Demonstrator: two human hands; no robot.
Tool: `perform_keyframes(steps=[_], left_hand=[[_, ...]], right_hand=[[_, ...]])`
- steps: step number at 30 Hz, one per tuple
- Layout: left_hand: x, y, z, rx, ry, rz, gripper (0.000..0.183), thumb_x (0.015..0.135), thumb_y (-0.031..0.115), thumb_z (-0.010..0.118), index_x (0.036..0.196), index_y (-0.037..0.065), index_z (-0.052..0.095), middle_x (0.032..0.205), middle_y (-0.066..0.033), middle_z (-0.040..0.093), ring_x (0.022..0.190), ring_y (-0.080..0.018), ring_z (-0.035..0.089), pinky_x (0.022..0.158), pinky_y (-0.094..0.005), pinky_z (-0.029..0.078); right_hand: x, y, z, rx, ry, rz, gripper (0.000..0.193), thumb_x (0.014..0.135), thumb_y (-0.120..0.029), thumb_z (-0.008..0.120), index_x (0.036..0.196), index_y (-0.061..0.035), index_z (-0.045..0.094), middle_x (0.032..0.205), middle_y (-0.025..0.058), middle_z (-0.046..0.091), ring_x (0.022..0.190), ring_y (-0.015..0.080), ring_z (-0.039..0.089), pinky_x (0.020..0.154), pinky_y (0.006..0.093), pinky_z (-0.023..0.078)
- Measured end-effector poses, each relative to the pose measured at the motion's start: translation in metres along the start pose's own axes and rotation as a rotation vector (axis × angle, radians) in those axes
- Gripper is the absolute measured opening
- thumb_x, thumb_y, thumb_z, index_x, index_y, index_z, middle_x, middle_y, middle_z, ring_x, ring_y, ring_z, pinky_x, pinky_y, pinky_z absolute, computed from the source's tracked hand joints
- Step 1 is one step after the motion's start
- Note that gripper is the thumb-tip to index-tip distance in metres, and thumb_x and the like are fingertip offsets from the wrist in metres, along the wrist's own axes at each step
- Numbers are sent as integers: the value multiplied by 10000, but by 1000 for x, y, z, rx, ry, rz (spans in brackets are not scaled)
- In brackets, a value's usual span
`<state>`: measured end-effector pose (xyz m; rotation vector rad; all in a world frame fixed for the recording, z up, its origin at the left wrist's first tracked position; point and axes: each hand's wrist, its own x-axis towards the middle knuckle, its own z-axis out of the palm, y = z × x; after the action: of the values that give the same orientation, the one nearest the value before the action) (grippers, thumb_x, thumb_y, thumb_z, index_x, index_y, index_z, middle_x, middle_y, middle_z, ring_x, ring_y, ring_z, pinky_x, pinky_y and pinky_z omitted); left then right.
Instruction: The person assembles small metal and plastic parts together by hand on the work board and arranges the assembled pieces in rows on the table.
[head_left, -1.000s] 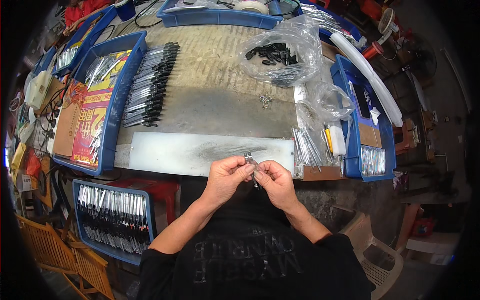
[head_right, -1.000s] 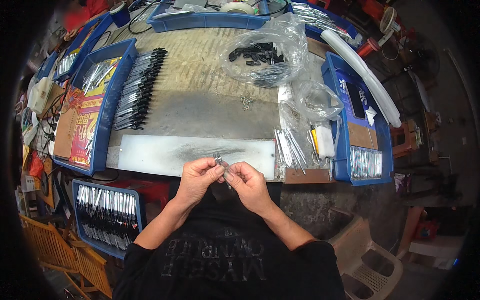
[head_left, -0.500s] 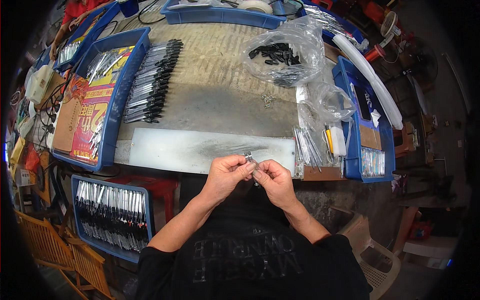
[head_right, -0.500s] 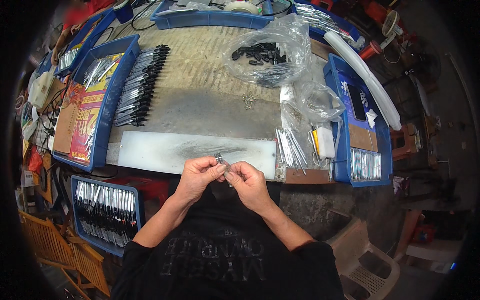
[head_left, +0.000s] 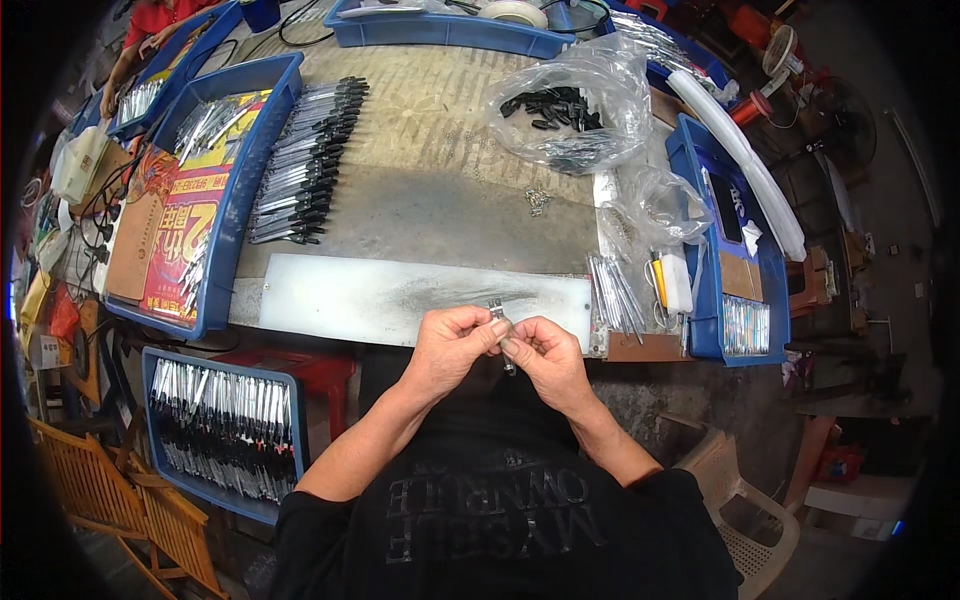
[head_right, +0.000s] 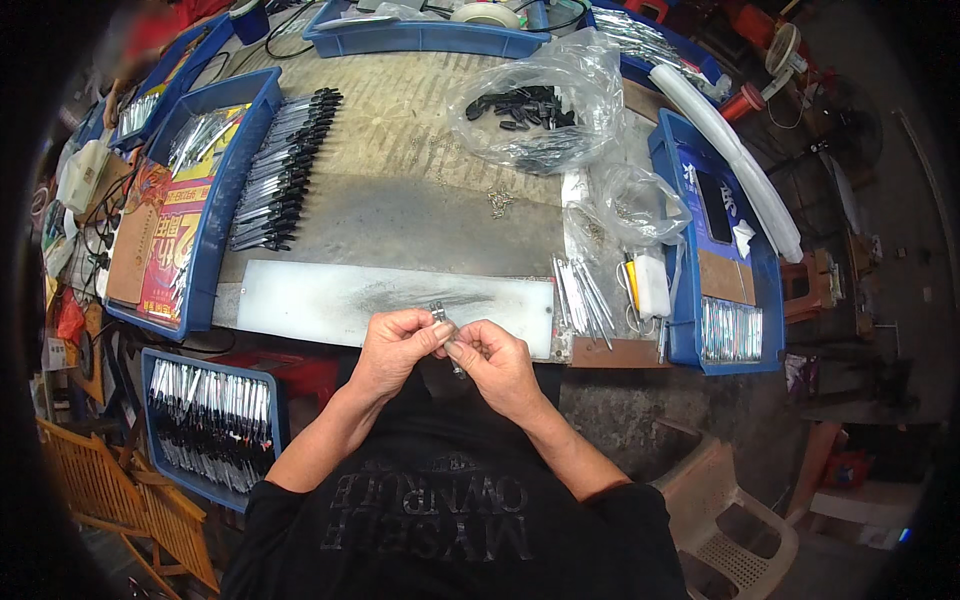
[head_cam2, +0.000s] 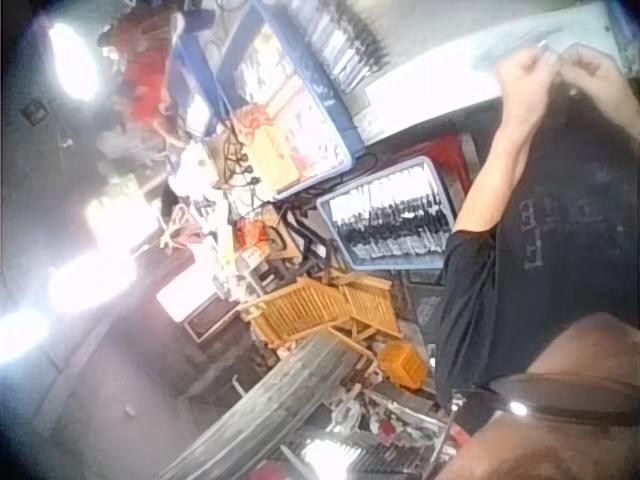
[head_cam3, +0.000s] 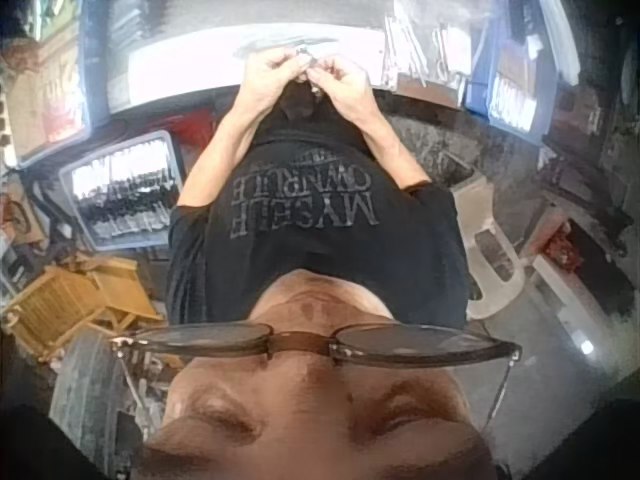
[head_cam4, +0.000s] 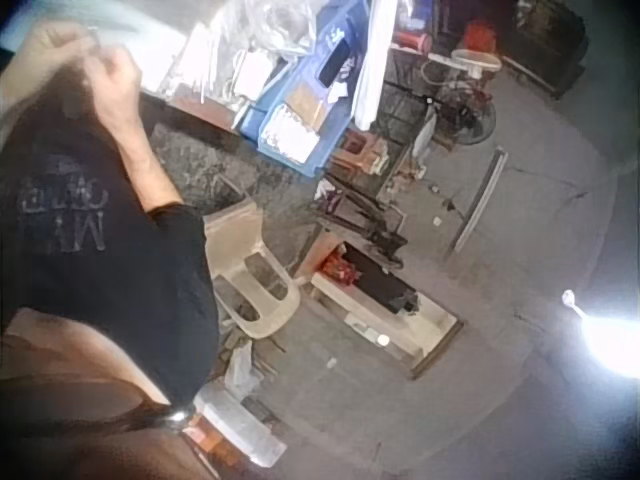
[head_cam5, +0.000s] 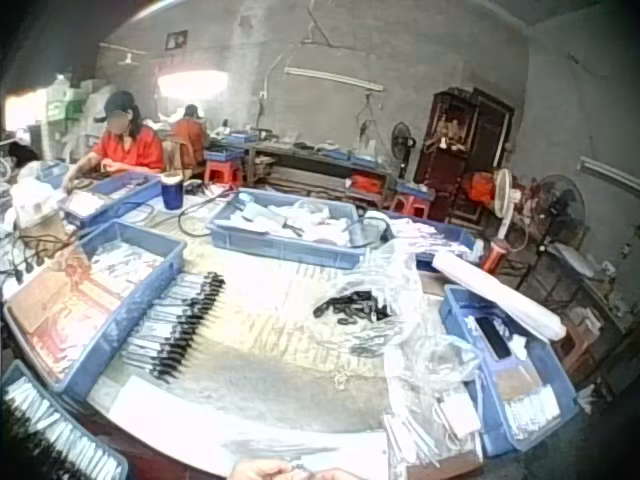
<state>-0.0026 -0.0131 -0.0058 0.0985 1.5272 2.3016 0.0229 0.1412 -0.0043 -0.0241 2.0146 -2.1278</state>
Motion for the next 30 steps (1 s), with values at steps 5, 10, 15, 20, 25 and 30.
perform_keyframes(steps=[5,10,15,20,25,30], left_hand=[[-3,3,-5,195,-19,40,166,812,114,626,700,-6,602,628,14,545,591,-38,465,526,-204,380],[-8,12,-4,539,-155,69,148,766,84,662,684,-14,588,616,-13,539,571,-68,467,504,-239,374],[-8,15,-7,630,-300,108,165,768,127,655,714,-14,591,597,-52,520,543,-103,474,502,-262,388],[-7,12,-3,473,-212,-18,133,810,112,612,808,-18,584,673,-52,568,589,-103,521,537,-250,416],[-2,4,11,453,-54,-14,124,851,63,552,953,-7,567,793,-55,596,683,-105,574,592,-236,443],[11,1,15,1084,185,709,146,769,39,599,909,22,560,696,-111,548,573,-247,561,514,-308,434]], right_hand=[[9,-18,-23,-225,-66,-48,161,838,-143,599,860,13,566,763,17,591,656,60,496,585,213,416],[19,-41,-27,-542,-217,-280,164,814,-151,591,823,10,558,730,105,554,652,209,536,585,300,427],[23,-43,-29,-590,-407,-354,142,792,-126,579,763,9,547,665,125,537,640,289,542,595,361,427],[22,-38,-23,-559,-253,-344,124,781,-91,589,739,14,540,638,119,529,581,236,526,535,323,413],[26,-23,-12,-474,116,-341,141,804,-89,591,739,23,536,631,99,547,545,154,499,492,295,392],[31,-13,-1,-268,231,-251,150,826,-92,587,734,18,543,605,32,506,561,73,430,489,237,364]])
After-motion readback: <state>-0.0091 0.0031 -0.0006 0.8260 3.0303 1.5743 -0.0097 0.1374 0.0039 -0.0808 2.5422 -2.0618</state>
